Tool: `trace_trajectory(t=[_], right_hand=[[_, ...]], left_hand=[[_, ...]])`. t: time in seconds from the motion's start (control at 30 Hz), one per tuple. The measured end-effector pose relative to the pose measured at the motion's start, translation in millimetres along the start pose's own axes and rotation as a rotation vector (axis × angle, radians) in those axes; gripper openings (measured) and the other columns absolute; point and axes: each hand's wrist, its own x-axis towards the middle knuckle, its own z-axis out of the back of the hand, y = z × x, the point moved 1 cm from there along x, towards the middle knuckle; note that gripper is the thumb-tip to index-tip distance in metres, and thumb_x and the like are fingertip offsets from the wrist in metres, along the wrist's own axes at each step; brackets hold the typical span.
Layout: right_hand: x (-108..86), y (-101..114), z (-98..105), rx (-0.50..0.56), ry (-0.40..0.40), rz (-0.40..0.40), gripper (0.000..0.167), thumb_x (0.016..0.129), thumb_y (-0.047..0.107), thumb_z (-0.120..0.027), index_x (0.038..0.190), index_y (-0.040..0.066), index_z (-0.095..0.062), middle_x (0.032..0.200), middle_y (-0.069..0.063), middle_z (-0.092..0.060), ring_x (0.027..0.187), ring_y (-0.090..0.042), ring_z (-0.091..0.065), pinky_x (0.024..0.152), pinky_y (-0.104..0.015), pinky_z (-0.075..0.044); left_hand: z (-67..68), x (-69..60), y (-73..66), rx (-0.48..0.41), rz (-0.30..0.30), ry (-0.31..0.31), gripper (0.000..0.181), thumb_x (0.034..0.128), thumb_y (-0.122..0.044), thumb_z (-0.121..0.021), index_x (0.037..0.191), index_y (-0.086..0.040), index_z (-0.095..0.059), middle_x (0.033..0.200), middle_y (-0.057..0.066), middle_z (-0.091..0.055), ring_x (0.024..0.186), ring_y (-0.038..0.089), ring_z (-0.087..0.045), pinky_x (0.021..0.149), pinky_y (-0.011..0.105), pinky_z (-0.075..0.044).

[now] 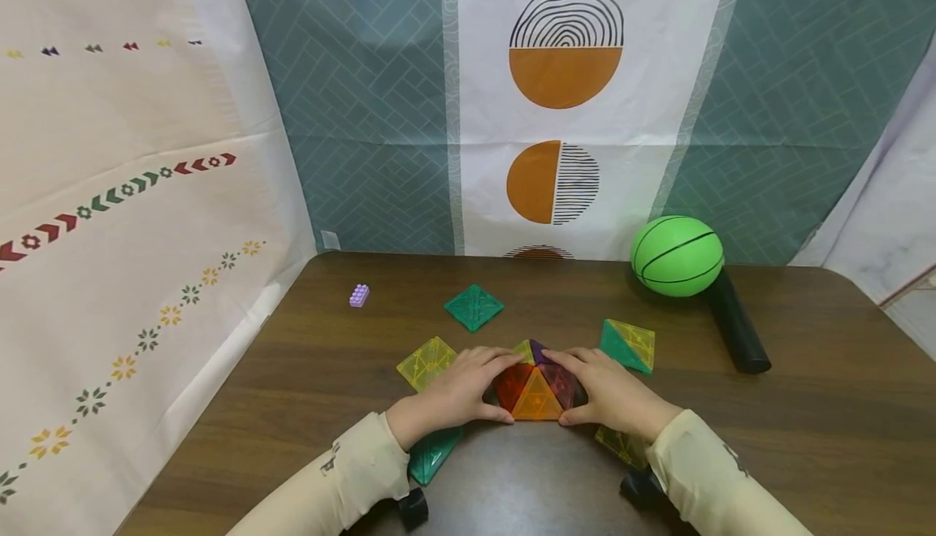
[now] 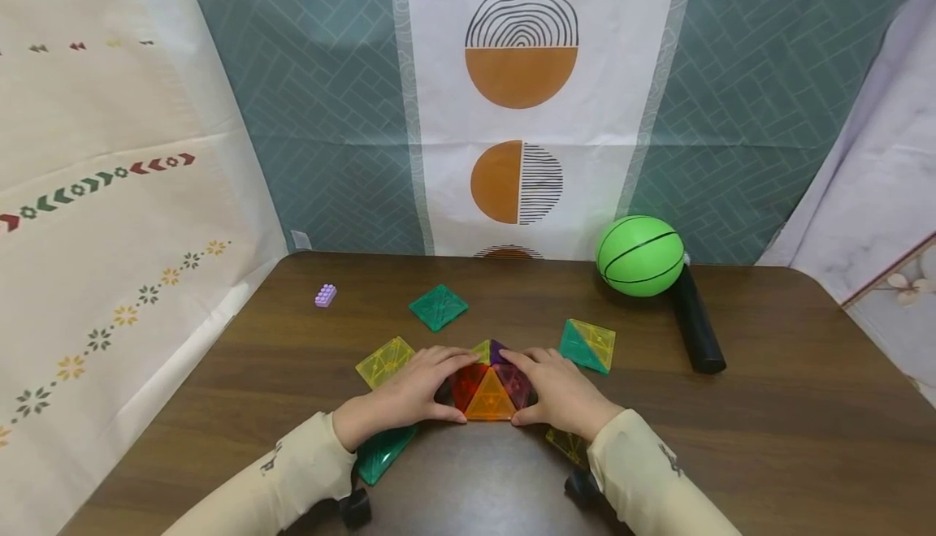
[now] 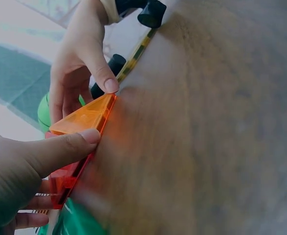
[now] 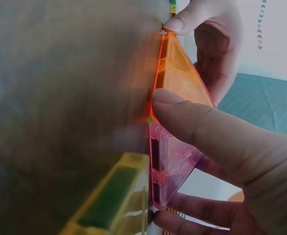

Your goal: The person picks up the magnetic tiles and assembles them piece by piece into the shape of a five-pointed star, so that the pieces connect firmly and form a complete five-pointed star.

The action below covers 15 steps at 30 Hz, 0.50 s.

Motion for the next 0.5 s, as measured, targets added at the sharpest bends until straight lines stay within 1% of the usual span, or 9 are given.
trace_trajectory(t=[0.2, 0.4, 0.5], right_hand=[[5.4, -0.5, 2.8, -0.025, 0.001, -0.008, 0.087, 0.072, 0.039, -0.083, 0.145, 0.014, -0.043, 0.134, -0.018, -0.054, 0.122, -0.040, -0.050, 0.099, -0.059, -0.043], [12.0, -1.7, 5.0, -0.048, 0.000, -0.030, 0.086, 0.074, 0.038, -0.082, 0.145, 0.012, -0.042, 0.134, -0.018, -0.054, 0.122, -0.039, -0.050, 0.101, -0.056, -0.043], [15.0, -1.8, 6.6, -0.060, 0.002, -0.028, 0.086, 0.074, 0.038, -0.082, 0.145, 0.011, -0.043, 0.133, -0.019, -0.055, 0.120, -0.039, -0.051, 0.100, -0.056, -0.044]], left_hand=[[1.5, 6.5, 3.4, 0.019, -0.002, 0.004, 0.081, 0.0793, -0.048, -0.074, 0.146, -0.015, -0.042, 0.144, 0.005, -0.050, 0.133, 0.023, -0.046, 0.111, 0.044, -0.037], [3.6, 13.8, 7.5, 0.014, -0.012, -0.005, 0.079, 0.0793, -0.046, -0.075, 0.144, -0.013, -0.043, 0.143, 0.007, -0.051, 0.132, 0.025, -0.047, 0.111, 0.046, -0.037], [4.6, 16.9, 9.3, 0.011, -0.014, -0.009, 0.078, 0.0795, -0.045, -0.075, 0.144, -0.013, -0.044, 0.142, 0.007, -0.052, 0.131, 0.025, -0.047, 0.111, 0.047, -0.037]])
